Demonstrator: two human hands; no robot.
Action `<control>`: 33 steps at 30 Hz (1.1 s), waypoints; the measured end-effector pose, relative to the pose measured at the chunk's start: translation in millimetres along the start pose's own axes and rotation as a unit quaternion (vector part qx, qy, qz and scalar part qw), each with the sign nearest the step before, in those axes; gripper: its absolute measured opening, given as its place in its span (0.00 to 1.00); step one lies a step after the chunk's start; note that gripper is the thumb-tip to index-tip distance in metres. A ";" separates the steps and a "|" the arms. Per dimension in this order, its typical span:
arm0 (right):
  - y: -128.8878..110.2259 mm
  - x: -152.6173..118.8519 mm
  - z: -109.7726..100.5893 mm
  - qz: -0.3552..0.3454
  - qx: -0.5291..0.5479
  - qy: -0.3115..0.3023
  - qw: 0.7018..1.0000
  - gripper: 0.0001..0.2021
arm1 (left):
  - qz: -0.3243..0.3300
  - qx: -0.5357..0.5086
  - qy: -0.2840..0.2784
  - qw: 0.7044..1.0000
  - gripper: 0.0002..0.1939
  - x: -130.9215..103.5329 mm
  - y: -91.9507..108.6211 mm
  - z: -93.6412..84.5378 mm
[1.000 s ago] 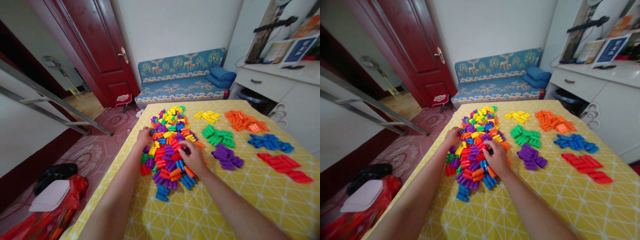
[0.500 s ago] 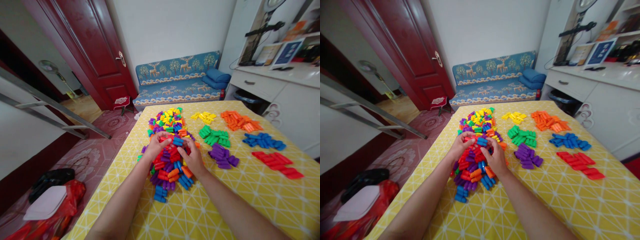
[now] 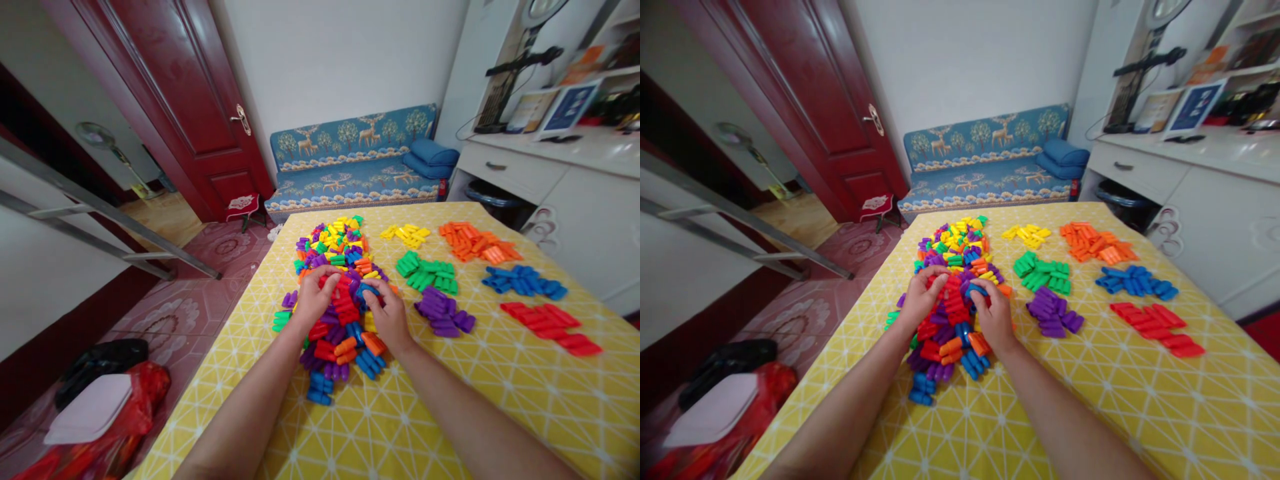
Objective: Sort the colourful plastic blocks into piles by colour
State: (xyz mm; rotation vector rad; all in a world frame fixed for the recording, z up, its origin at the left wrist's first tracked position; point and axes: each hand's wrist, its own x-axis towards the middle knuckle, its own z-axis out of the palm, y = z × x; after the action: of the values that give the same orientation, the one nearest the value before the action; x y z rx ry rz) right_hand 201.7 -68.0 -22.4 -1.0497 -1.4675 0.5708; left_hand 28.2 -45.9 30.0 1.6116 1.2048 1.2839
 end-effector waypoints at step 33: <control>4.9 5.1 2.0 -0.035 -0.055 0.003 0.998 0.17 | 0.101 0.188 -0.056 0.975 0.15 14.6 -0.9 -34.2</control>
State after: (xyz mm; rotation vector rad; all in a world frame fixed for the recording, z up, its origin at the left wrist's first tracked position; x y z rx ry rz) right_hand 201.6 -60.9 -24.2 -1.0795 -1.5380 0.4402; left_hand -4.4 -31.9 41.1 2.0960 1.2952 1.1109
